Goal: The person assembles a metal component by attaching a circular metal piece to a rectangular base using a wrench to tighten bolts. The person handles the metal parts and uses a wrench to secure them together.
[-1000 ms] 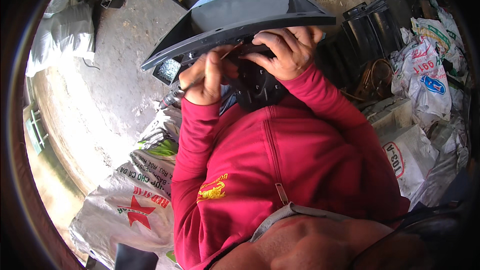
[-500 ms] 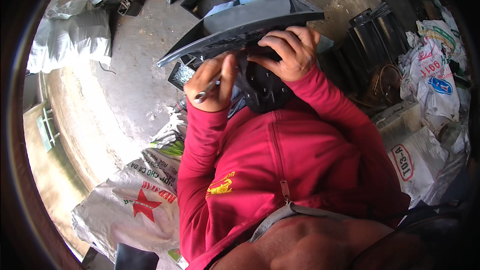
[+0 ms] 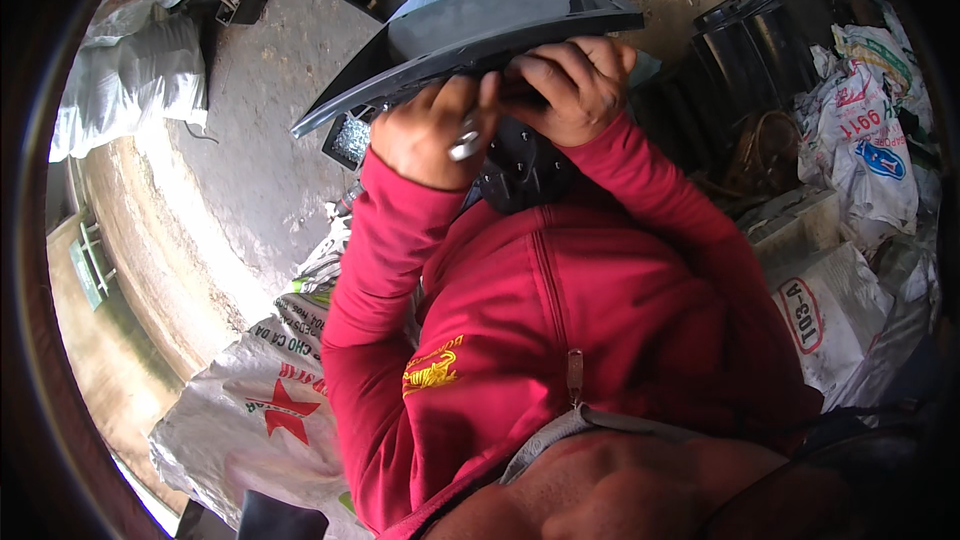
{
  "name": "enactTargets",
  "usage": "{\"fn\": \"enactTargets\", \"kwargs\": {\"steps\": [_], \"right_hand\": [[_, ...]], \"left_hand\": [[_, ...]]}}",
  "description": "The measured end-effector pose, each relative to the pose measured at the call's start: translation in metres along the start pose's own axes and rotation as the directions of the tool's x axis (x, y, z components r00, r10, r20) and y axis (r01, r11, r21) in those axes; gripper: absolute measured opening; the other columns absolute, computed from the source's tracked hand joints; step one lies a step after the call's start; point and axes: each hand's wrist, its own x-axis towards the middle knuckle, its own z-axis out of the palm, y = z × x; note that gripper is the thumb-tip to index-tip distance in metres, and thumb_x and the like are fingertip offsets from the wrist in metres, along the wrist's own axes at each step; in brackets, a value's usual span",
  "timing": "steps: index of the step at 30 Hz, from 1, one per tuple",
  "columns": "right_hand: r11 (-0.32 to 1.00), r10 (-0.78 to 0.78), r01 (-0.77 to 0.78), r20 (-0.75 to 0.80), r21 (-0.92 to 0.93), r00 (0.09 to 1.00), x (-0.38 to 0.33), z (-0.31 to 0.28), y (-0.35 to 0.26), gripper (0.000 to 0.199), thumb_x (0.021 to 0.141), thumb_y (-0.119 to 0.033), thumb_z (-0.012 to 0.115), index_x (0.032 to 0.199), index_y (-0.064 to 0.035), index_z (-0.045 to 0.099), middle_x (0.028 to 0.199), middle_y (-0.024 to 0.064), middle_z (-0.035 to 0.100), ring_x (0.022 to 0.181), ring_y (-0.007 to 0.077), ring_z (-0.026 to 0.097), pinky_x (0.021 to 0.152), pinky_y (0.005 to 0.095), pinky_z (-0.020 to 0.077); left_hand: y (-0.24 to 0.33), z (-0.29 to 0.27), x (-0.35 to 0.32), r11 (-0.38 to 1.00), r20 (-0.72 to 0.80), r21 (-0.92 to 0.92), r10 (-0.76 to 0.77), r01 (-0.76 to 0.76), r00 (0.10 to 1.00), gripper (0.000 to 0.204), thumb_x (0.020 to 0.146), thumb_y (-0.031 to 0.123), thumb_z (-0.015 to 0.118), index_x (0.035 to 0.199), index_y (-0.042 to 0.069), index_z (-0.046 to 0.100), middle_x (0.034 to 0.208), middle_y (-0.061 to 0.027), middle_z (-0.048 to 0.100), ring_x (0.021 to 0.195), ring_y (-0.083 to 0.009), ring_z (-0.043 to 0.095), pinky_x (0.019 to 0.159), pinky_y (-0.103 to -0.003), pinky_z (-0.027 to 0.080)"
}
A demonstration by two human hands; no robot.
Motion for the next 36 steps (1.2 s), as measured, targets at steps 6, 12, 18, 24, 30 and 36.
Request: {"fn": "enactTargets", "kwargs": {"steps": [6,12,18,24,30,36], "right_hand": [[1.0,-0.003,0.004,0.068,-0.016,0.998,-0.006,-0.001,0.0,0.044,0.06,-0.052,0.083,0.094,-0.0322,0.063,0.093,-0.0151,0.059,0.094,0.014,0.051,0.084,0.0389,0.0328],[0.999,-0.037,0.038,0.033,-0.027,0.999,0.005,-0.002,-0.002,0.041,0.06,-0.046,0.085,0.089,-0.0261,0.065,0.088,-0.0108,0.062,0.088,0.0161,0.053,0.082,0.0359,0.0359],[0.998,-0.031,0.029,0.04,0.057,0.999,0.005,-0.01,-0.007,0.038,0.062,-0.041,0.086,0.09,-0.0249,0.065,0.092,-0.0112,0.065,0.089,0.0153,0.054,0.083,0.0348,0.0355],[0.993,-0.018,0.011,0.059,0.115,0.998,0.013,-0.012,-0.008,0.038,0.066,-0.04,0.084,0.095,-0.0237,0.065,0.093,-0.0111,0.065,0.091,0.0155,0.055,0.085,0.036,0.0347],[0.988,0.083,-0.081,-0.007,0.127,0.997,0.002,-0.004,-0.003,0.039,0.065,-0.043,0.077,0.097,-0.026,0.063,0.093,-0.0089,0.067,0.091,0.0164,0.056,0.087,0.0391,0.0328],[0.999,0.006,-0.008,0.052,0.035,0.999,-0.002,-0.003,-0.001,0.04,0.064,-0.048,0.079,0.096,-0.0292,0.064,0.096,-0.0129,0.061,0.095,0.0156,0.052,0.084,0.0398,0.0337]], "left_hand": [[-0.019,0.011,-0.043,0.43,0.222,-0.778,-0.494,0.458,0.84,0.033,0.101,0.024,0.053,0.098,-0.003,0.071,0.071,-0.0115,0.069,0.058,-0.0166,0.065,0.049,-0.024,0.047],[-0.022,0.011,-0.043,0.254,0.271,-0.823,-0.609,0.508,0.745,0.046,0.101,0.035,0.052,0.108,-0.009,0.066,0.08,-0.0165,0.071,0.064,-0.0211,0.069,0.05,-0.027,0.052],[-0.004,-0.02,-0.041,0.727,-0.034,-0.593,-0.453,0.346,0.891,0.013,0.092,0.008,0.066,0.096,-0.003,0.071,0.077,-0.0128,0.071,0.065,-0.0161,0.068,0.057,-0.027,0.052],[0.013,-0.013,-0.015,0.991,-0.133,-0.112,-0.089,0.074,0.987,0.012,0.083,0.008,0.073,0.093,0.005,0.07,0.077,-0.0084,0.067,0.061,-0.0239,0.066,0.053,-0.033,0.052],[0.035,-0.015,0.011,0.974,0.245,0.224,-0.023,-0.034,0.969,0.011,0.082,0.014,0.069,0.093,0.015,0.07,0.074,-0.0044,0.061,0.059,-0.0229,0.063,0.049,-0.036,0.05],[0.0,-0.003,-0.012,0.994,0.054,-0.085,-0.062,0.066,0.997,0.016,0.089,0.015,0.067,0.079,0.004,0.062,0.067,-0.0114,0.063,0.055,-0.0256,0.064,0.05,-0.034,0.049]]}}
